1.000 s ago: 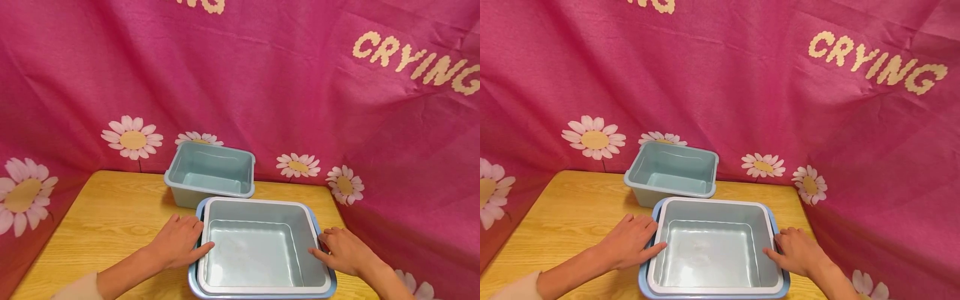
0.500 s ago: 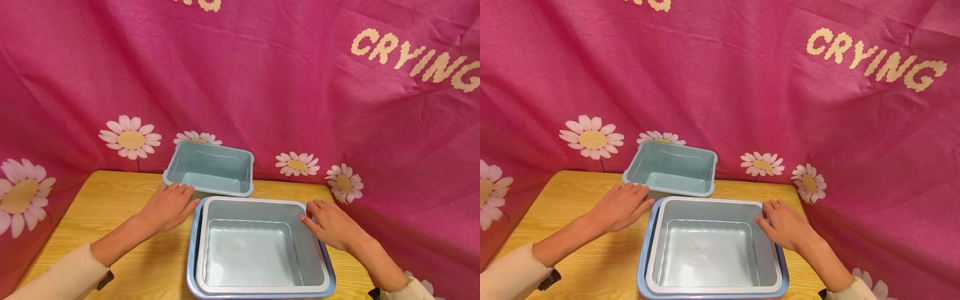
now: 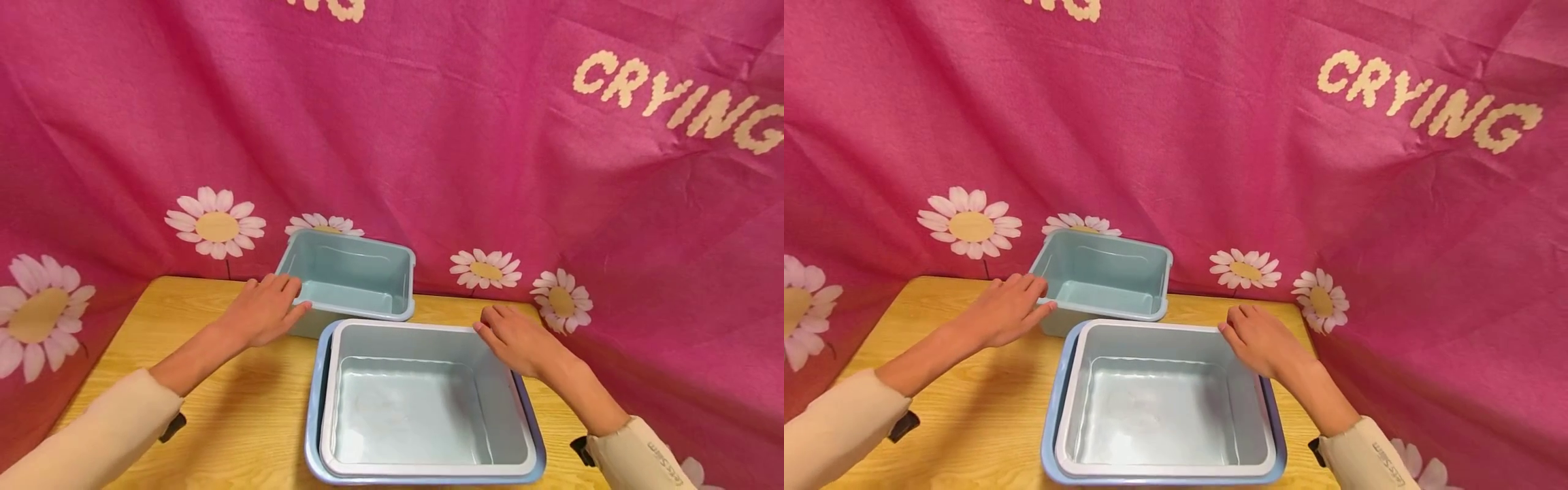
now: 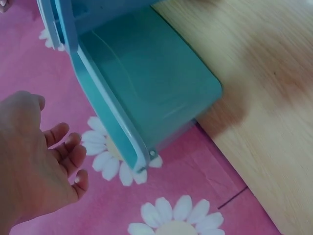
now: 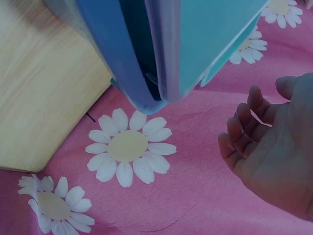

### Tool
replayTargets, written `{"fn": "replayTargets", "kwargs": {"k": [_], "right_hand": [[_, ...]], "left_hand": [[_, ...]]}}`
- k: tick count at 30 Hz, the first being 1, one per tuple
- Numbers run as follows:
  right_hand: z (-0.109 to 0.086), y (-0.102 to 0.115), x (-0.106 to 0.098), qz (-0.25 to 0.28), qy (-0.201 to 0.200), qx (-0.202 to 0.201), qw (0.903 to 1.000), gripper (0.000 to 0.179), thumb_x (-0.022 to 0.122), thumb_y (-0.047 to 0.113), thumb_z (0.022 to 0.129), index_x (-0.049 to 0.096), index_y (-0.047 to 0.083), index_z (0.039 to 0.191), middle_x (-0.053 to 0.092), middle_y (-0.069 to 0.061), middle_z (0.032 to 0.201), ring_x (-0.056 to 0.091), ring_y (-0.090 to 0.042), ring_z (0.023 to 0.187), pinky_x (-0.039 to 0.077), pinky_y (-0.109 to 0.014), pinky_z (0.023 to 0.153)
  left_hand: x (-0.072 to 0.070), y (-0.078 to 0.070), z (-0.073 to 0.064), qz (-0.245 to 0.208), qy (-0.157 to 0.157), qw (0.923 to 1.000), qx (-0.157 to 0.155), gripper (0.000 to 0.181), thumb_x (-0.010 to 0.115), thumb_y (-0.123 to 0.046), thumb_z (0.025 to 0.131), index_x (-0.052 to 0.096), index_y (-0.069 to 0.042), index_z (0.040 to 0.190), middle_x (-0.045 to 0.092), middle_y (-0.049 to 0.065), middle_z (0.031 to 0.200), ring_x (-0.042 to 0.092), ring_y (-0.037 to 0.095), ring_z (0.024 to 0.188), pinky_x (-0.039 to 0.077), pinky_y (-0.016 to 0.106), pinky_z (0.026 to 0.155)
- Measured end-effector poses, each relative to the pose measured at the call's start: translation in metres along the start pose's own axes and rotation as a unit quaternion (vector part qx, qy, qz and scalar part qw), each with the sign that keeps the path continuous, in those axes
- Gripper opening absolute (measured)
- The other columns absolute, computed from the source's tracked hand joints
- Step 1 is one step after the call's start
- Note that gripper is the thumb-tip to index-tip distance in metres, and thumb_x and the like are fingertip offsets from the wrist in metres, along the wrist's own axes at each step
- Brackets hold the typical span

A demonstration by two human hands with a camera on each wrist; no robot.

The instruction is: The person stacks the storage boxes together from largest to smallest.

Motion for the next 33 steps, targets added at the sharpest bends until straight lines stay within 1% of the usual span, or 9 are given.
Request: {"fn": "replayTargets", "kwargs": {"k": [3, 5, 10, 13, 15, 19, 21, 28, 33], "right_hand": [[0.006, 0.001, 0.0, -0.017, -0.016, -0.016, 0.9996, 0.014, 0.054, 0.023, 0.102, 0.057, 0.011, 0.095, 0.049, 0.003, 0.086, 0.049, -0.02, 0.088, 0.042, -0.041, 0.08], [0.01, 0.001, 0.001, -0.025, -0.018, -0.018, 0.9994, 0.015, 0.054, 0.024, 0.102, 0.057, 0.011, 0.095, 0.05, 0.002, 0.087, 0.049, -0.021, 0.089, 0.043, -0.041, 0.08], [0.022, 0.002, 0.005, -0.032, 0.005, -0.002, 0.9995, 0.019, 0.052, 0.029, 0.102, 0.057, 0.011, 0.099, 0.052, 0.002, 0.088, 0.051, -0.022, 0.089, 0.044, -0.042, 0.081], [0.03, 0.006, 0.01, -0.025, 0.022, 0.006, 0.9994, 0.021, 0.05, 0.032, 0.102, 0.054, 0.011, 0.099, 0.051, 0.002, 0.086, 0.052, -0.021, 0.088, 0.044, -0.042, 0.082], [0.034, 0.01, 0.013, -0.012, 0.028, 0.007, 0.9995, 0.022, 0.05, 0.033, 0.102, 0.053, 0.011, 0.099, 0.05, 0.003, 0.085, 0.051, -0.02, 0.087, 0.043, -0.042, 0.081], [0.042, 0.013, 0.018, 0.011, 0.034, 0.016, 0.9992, 0.02, 0.051, 0.032, 0.101, 0.052, 0.012, 0.098, 0.05, 0.002, 0.084, 0.05, -0.02, 0.084, 0.043, -0.039, 0.078], [0.046, 0.014, 0.019, 0.01, 0.033, 0.017, 0.9993, 0.021, 0.051, 0.031, 0.101, 0.052, 0.011, 0.099, 0.051, 0.001, 0.086, 0.05, -0.021, 0.086, 0.042, -0.04, 0.078], [0.058, 0.01, 0.025, 0.0, 0.031, 0.024, 0.9992, 0.025, 0.049, 0.031, 0.102, 0.055, 0.007, 0.103, 0.055, -0.003, 0.093, 0.054, -0.025, 0.093, 0.043, -0.044, 0.084], [0.065, 0.004, 0.029, 0.007, 0.043, 0.038, 0.9983, 0.024, 0.05, 0.03, 0.102, 0.053, 0.007, 0.102, 0.053, -0.003, 0.089, 0.053, -0.025, 0.089, 0.043, -0.043, 0.081]], "left_hand": [[0.002, 0.007, 0.004, 0.014, 0.007, 0.9999, -0.005, 0.036, 0.057, -0.034, 0.099, 0.054, -0.002, 0.115, 0.057, 0.012, 0.102, 0.053, 0.03, 0.094, 0.041, 0.048, 0.078], [0.002, 0.012, 0.007, 0.02, 0.009, 0.9997, -0.005, 0.035, 0.057, -0.034, 0.099, 0.054, -0.002, 0.114, 0.057, 0.013, 0.102, 0.054, 0.031, 0.096, 0.042, 0.049, 0.079], [-0.003, 0.024, 0.014, 0.021, 0.009, 0.9997, -0.006, 0.036, 0.057, -0.034, 0.099, 0.052, 0.0, 0.113, 0.054, 0.012, 0.097, 0.054, 0.031, 0.092, 0.043, 0.048, 0.077], [-0.005, 0.031, 0.018, 0.019, 0.014, 0.9997, -0.01, 0.037, 0.058, -0.033, 0.099, 0.051, 0.001, 0.112, 0.051, 0.012, 0.094, 0.053, 0.03, 0.089, 0.043, 0.045, 0.074], [-0.004, 0.037, 0.02, 0.02, 0.022, 0.9995, -0.014, 0.037, 0.058, -0.033, 0.099, 0.05, 0.001, 0.111, 0.051, 0.012, 0.093, 0.052, 0.03, 0.088, 0.043, 0.045, 0.073], [0.002, 0.045, 0.023, 0.02, 0.037, 0.9989, -0.022, 0.042, 0.057, -0.035, 0.099, 0.05, 0.003, 0.115, 0.052, 0.014, 0.096, 0.054, 0.031, 0.091, 0.043, 0.047, 0.077], [0.004, 0.05, 0.025, 0.016, 0.038, 0.9987, -0.03, 0.043, 0.057, -0.035, 0.099, 0.05, 0.004, 0.116, 0.053, 0.015, 0.097, 0.054, 0.032, 0.093, 0.043, 0.05, 0.079], [0.008, 0.058, 0.033, 0.022, 0.042, 0.9983, -0.035, 0.041, 0.055, -0.034, 0.099, 0.05, 0.005, 0.112, 0.053, 0.015, 0.094, 0.055, 0.034, 0.091, 0.044, 0.053, 0.081], [0.009, 0.062, 0.039, 0.03, 0.047, 0.998, -0.031, 0.042, 0.055, -0.033, 0.099, 0.05, 0.006, 0.114, 0.055, 0.016, 0.095, 0.057, 0.034, 0.09, 0.046, 0.054, 0.081]]}}
Point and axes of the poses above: each hand's wrist, its own z-axis towards the middle knuckle, its own x-axis out of the palm, y = z × x, the point moved 10 cm from there along z, towards the middle knuckle
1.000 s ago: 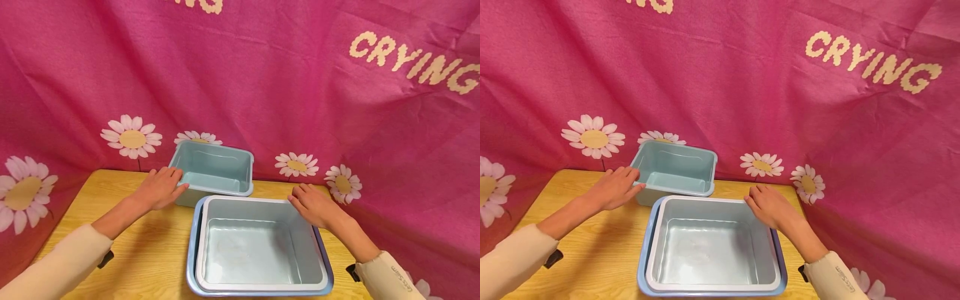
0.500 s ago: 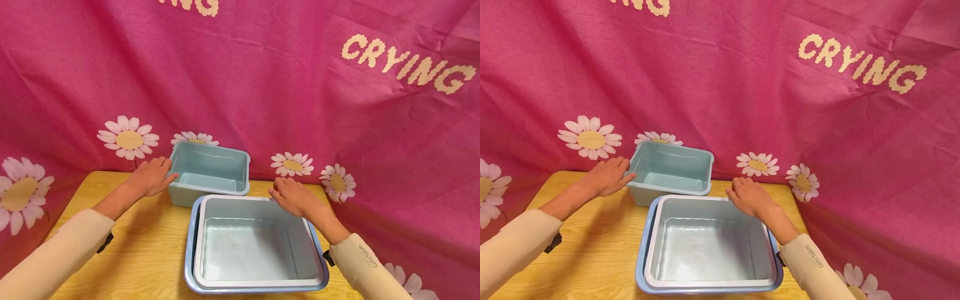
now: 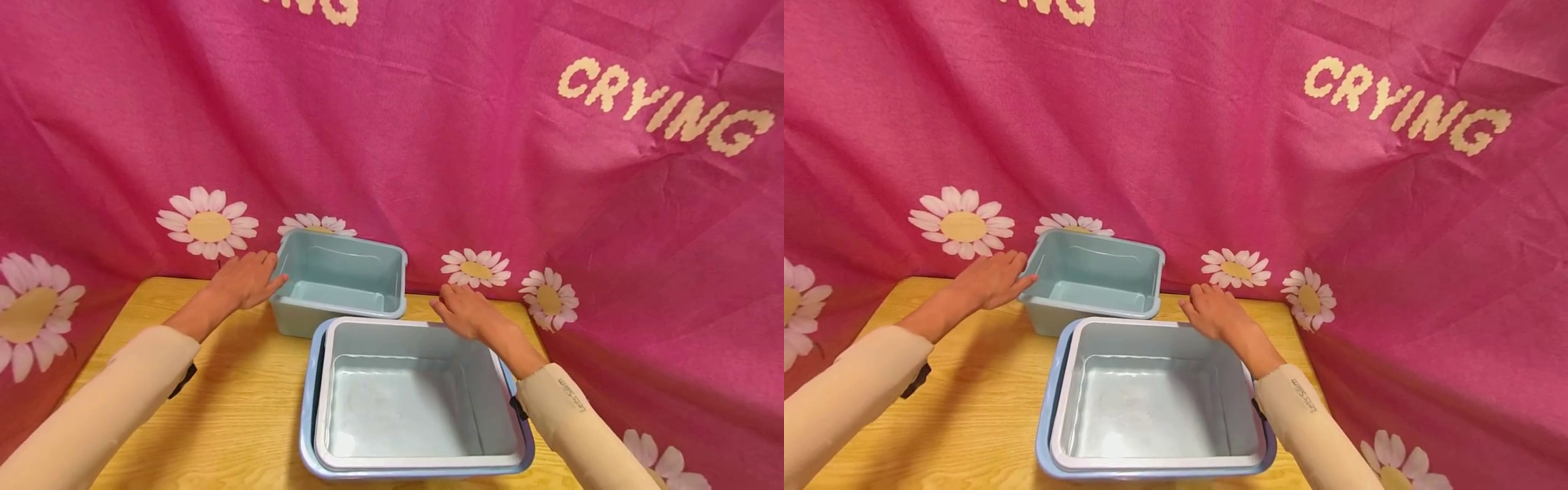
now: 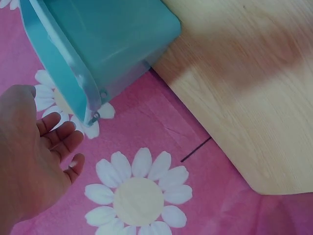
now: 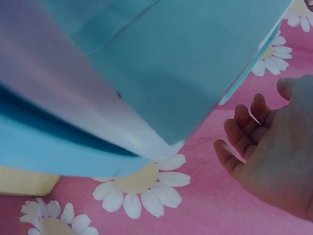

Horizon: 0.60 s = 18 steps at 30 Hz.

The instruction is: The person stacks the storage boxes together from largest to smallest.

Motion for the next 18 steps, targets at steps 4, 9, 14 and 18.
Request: {"fn": "replayTargets", "kwargs": {"k": [4, 9, 14, 18], "right_hand": [[0.008, -0.004, 0.006, 0.002, 0.02, 0.018, 0.9996, 0.026, 0.05, 0.031, 0.101, 0.055, 0.006, 0.106, 0.056, -0.006, 0.095, 0.054, -0.026, 0.093, 0.045, -0.044, 0.083], [0.018, -0.001, 0.013, 0.0, 0.041, 0.031, 0.9987, 0.03, 0.047, 0.031, 0.102, 0.056, 0.003, 0.109, 0.059, -0.011, 0.103, 0.055, -0.033, 0.103, 0.043, -0.051, 0.093], [0.03, 0.005, 0.019, 0.002, 0.051, 0.032, 0.9982, 0.03, 0.047, 0.031, 0.102, 0.053, 0.002, 0.11, 0.056, -0.011, 0.098, 0.055, -0.032, 0.1, 0.043, -0.047, 0.092], [0.04, 0.009, 0.021, -0.005, 0.046, 0.027, 0.9986, 0.035, 0.047, 0.032, 0.103, 0.053, -0.001, 0.115, 0.058, -0.016, 0.106, 0.054, -0.035, 0.105, 0.041, -0.05, 0.097]], "left_hand": [[0.002, 0.007, 0.005, 0.012, 0.01, 0.9998, -0.009, 0.046, 0.054, -0.034, 0.1, 0.049, 0.007, 0.121, 0.057, 0.021, 0.104, 0.057, 0.038, 0.097, 0.045, 0.058, 0.087], [0.009, 0.016, 0.008, 0.025, 0.023, 0.9992, -0.019, 0.047, 0.055, -0.035, 0.099, 0.048, 0.007, 0.12, 0.057, 0.021, 0.104, 0.057, 0.039, 0.1, 0.044, 0.058, 0.089], [0.012, 0.025, 0.009, 0.035, 0.024, 0.9986, -0.029, 0.049, 0.054, -0.035, 0.099, 0.048, 0.009, 0.121, 0.057, 0.025, 0.109, 0.057, 0.042, 0.104, 0.043, 0.06, 0.092], [0.016, 0.035, 0.008, 0.028, 0.033, 0.9982, -0.042, 0.056, 0.049, -0.036, 0.101, 0.045, 0.011, 0.13, 0.054, 0.031, 0.125, 0.051, 0.047, 0.117, 0.036, 0.065, 0.1]]}}
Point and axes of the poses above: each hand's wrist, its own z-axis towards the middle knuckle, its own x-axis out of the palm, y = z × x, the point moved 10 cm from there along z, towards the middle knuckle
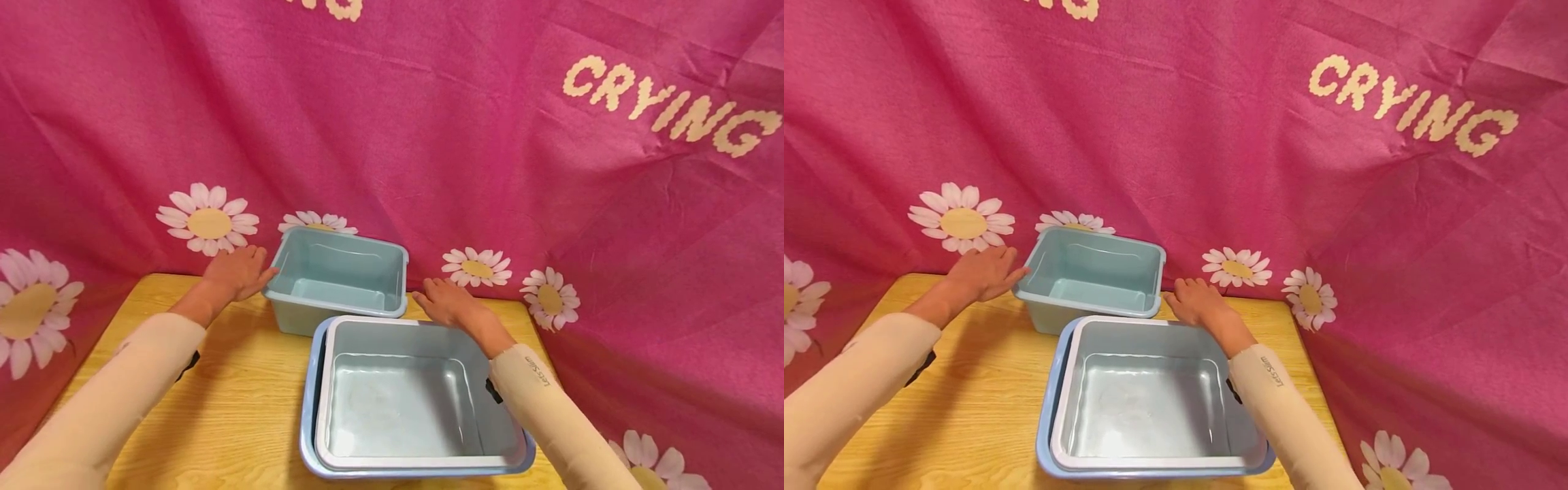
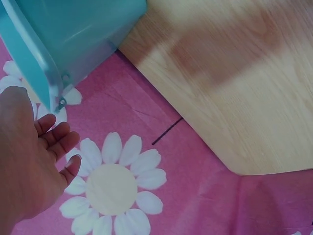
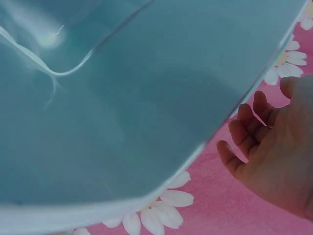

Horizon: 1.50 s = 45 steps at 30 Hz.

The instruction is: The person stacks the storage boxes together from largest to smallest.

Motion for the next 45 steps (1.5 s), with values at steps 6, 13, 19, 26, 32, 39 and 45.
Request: {"fn": "replayTargets", "kwargs": {"k": [6, 13, 19, 26, 32, 39, 45], "right_hand": [[0.016, 0.006, 0.008, -0.02, 0.015, 0.004, 0.9997, 0.048, 0.043, 0.037, 0.104, 0.053, -0.002, 0.13, 0.057, -0.019, 0.127, 0.05, -0.037, 0.118, 0.037, -0.053, 0.104], [0.027, 0.008, 0.021, -0.011, 0.069, 0.043, 0.9966, 0.054, 0.043, 0.037, 0.104, 0.046, 0.001, 0.144, 0.05, -0.019, 0.143, 0.043, -0.039, 0.131, 0.026, -0.056, 0.111], [0.033, 0.008, 0.028, -0.012, 0.097, 0.05, 0.9939, 0.055, 0.043, 0.036, 0.105, 0.043, 0.002, 0.148, 0.046, -0.019, 0.148, 0.041, -0.039, 0.134, 0.026, -0.056, 0.112], [0.036, 0.004, 0.037, -0.002, 0.118, 0.057, 0.9913, 0.058, 0.042, 0.04, 0.104, 0.041, 0.004, 0.15, 0.044, -0.017, 0.149, 0.039, -0.039, 0.136, 0.022, -0.054, 0.114], [0.039, 0.005, 0.041, 0.004, 0.129, 0.055, 0.9901, 0.057, 0.044, 0.04, 0.104, 0.043, 0.002, 0.146, 0.049, -0.017, 0.143, 0.043, -0.037, 0.131, 0.024, -0.054, 0.113], [0.038, -0.004, 0.043, 0.028, 0.131, 0.079, 0.9879, 0.06, 0.045, 0.039, 0.104, 0.038, 0.0, 0.148, 0.047, -0.019, 0.145, 0.042, -0.037, 0.132, 0.023, -0.053, 0.114], [0.037, -0.009, 0.044, 0.036, 0.116, 0.091, 0.9884, 0.06, 0.046, 0.04, 0.103, 0.039, -0.001, 0.147, 0.048, -0.02, 0.143, 0.044, -0.037, 0.13, 0.03, -0.052, 0.111]], "left_hand": [[0.004, 0.012, -0.001, -0.002, -0.004, 1.0, -0.005, 0.052, 0.045, -0.037, 0.102, 0.048, 0.011, 0.121, 0.056, 0.03, 0.119, 0.054, 0.047, 0.113, 0.037, 0.064, 0.098], [0.009, 0.014, 0.001, 0.008, 0.001, 1.0, 0.0, 0.052, 0.044, -0.037, 0.102, 0.049, 0.011, 0.12, 0.057, 0.031, 0.117, 0.055, 0.047, 0.112, 0.036, 0.064, 0.098], [0.014, 0.013, 0.0, 0.008, 0.01, 0.9999, -0.001, 0.048, 0.048, -0.035, 0.101, 0.049, 0.01, 0.116, 0.058, 0.029, 0.113, 0.056, 0.047, 0.108, 0.039, 0.063, 0.094], [0.019, 0.015, -0.002, 0.002, 0.016, 0.9999, 0.0, 0.04, 0.051, -0.034, 0.1, 0.05, 0.006, 0.109, 0.059, 0.024, 0.103, 0.058, 0.044, 0.102, 0.041, 0.063, 0.09], [0.023, 0.012, -0.002, -0.001, 0.018, 0.9998, 0.007, 0.039, 0.048, -0.03, 0.101, 0.051, 0.006, 0.115, 0.06, 0.026, 0.11, 0.057, 0.045, 0.105, 0.04, 0.064, 0.093], [0.027, 0.005, 0.001, -0.011, 0.009, 0.9991, 0.039, 0.033, 0.046, -0.027, 0.098, 0.056, 0.002, 0.109, 0.063, 0.021, 0.104, 0.06, 0.043, 0.101, 0.043, 0.061, 0.089], [0.028, -0.002, 0.001, 0.004, 0.005, 0.9978, 0.066, 0.037, 0.047, -0.03, 0.097, 0.06, 0.002, 0.112, 0.066, 0.021, 0.107, 0.062, 0.041, 0.103, 0.044, 0.059, 0.09]]}}
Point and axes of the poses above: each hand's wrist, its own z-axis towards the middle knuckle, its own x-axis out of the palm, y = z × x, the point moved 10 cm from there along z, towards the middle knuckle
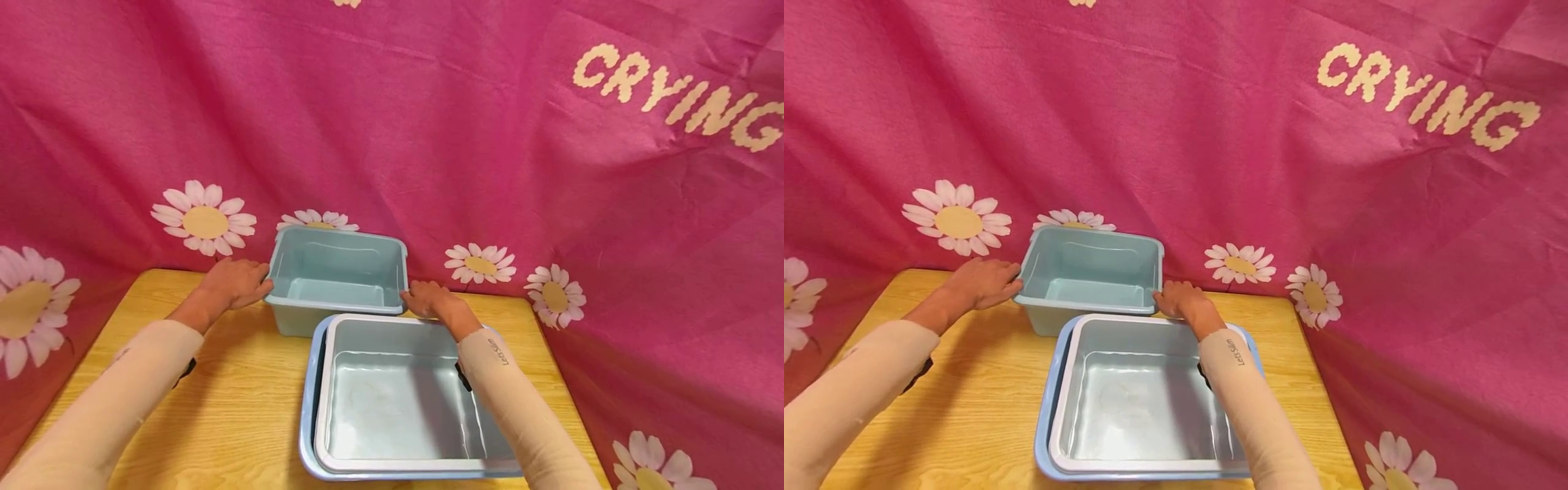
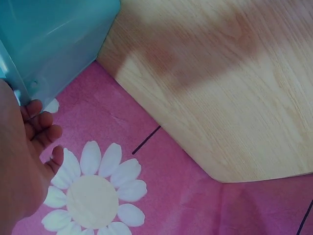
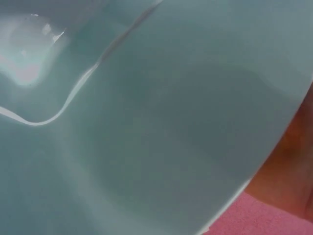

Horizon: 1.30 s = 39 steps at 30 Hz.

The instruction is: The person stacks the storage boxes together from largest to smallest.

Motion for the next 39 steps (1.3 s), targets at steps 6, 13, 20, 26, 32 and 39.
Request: {"fn": "replayTargets", "kwargs": {"k": [6, 13, 20, 26, 32, 39], "right_hand": [[-0.002, 0.003, 0.0, 0.004, 0.0, -0.004, 1.0, 0.055, 0.047, 0.035, 0.103, 0.042, -0.003, 0.143, 0.053, -0.02, 0.135, 0.049, -0.035, 0.124, 0.036, -0.049, 0.108], [-0.002, 0.004, 0.002, 0.008, 0.006, 0.011, 0.9999, 0.054, 0.049, 0.041, 0.101, 0.047, -0.001, 0.135, 0.057, -0.017, 0.12, 0.054, -0.033, 0.115, 0.042, -0.048, 0.101], [0.0, 0.001, -0.004, -0.001, -0.029, 0.01, 0.9995, 0.05, 0.056, 0.034, 0.098, 0.041, -0.001, 0.131, 0.055, -0.018, 0.116, 0.051, -0.035, 0.116, 0.036, -0.051, 0.105], [0.001, 0.006, -0.008, 0.001, -0.052, -0.006, 0.9986, 0.038, 0.05, 0.03, 0.099, 0.043, 0.0, 0.12, 0.053, -0.014, 0.104, 0.051, -0.032, 0.107, 0.04, -0.048, 0.1], [0.002, 0.012, -0.014, -0.042, -0.094, -0.027, 0.9944, 0.034, 0.049, 0.029, 0.098, 0.047, -0.001, 0.113, 0.055, -0.015, 0.099, 0.055, -0.034, 0.105, 0.04, -0.047, 0.1], [0.006, 0.011, -0.018, -0.069, -0.117, -0.039, 0.99, 0.035, 0.043, 0.029, 0.098, 0.048, -0.002, 0.112, 0.054, -0.015, 0.102, 0.052, -0.034, 0.107, 0.038, -0.047, 0.098]], "left_hand": [[0.001, 0.0, -0.001, -0.005, 0.006, 0.9999, -0.008, 0.046, 0.049, -0.036, 0.098, 0.057, 0.004, 0.118, 0.065, 0.023, 0.111, 0.062, 0.042, 0.103, 0.046, 0.058, 0.089], [0.005, 0.002, -0.002, -0.033, 0.007, 0.9994, -0.01, 0.048, 0.051, -0.038, 0.095, 0.052, 0.005, 0.117, 0.063, 0.021, 0.107, 0.061, 0.038, 0.097, 0.049, 0.053, 0.083], [0.003, -0.001, -0.002, -0.063, -0.002, 0.998, -0.007, 0.047, 0.056, -0.039, 0.094, 0.048, 0.003, 0.114, 0.06, 0.015, 0.097, 0.06, 0.036, 0.092, 0.048, 0.054, 0.081], [0.0, 0.001, 0.0, -0.064, 0.001, 0.9976, -0.025, 0.048, 0.052, -0.034, 0.097, 0.047, 0.008, 0.119, 0.06, 0.022, 0.104, 0.059, 0.041, 0.099, 0.044, 0.059, 0.089], [-0.007, 0.003, 0.001, -0.056, 0.001, 0.9981, -0.025, 0.054, 0.049, -0.035, 0.098, 0.045, 0.011, 0.126, 0.059, 0.026, 0.113, 0.057, 0.044, 0.106, 0.042, 0.061, 0.093], [-0.015, 0.002, -0.001, -0.061, 0.003, 0.9981, -0.011, 0.061, 0.05, -0.037, 0.098, 0.043, 0.013, 0.133, 0.057, 0.03, 0.124, 0.055, 0.045, 0.113, 0.043, 0.06, 0.095]]}}
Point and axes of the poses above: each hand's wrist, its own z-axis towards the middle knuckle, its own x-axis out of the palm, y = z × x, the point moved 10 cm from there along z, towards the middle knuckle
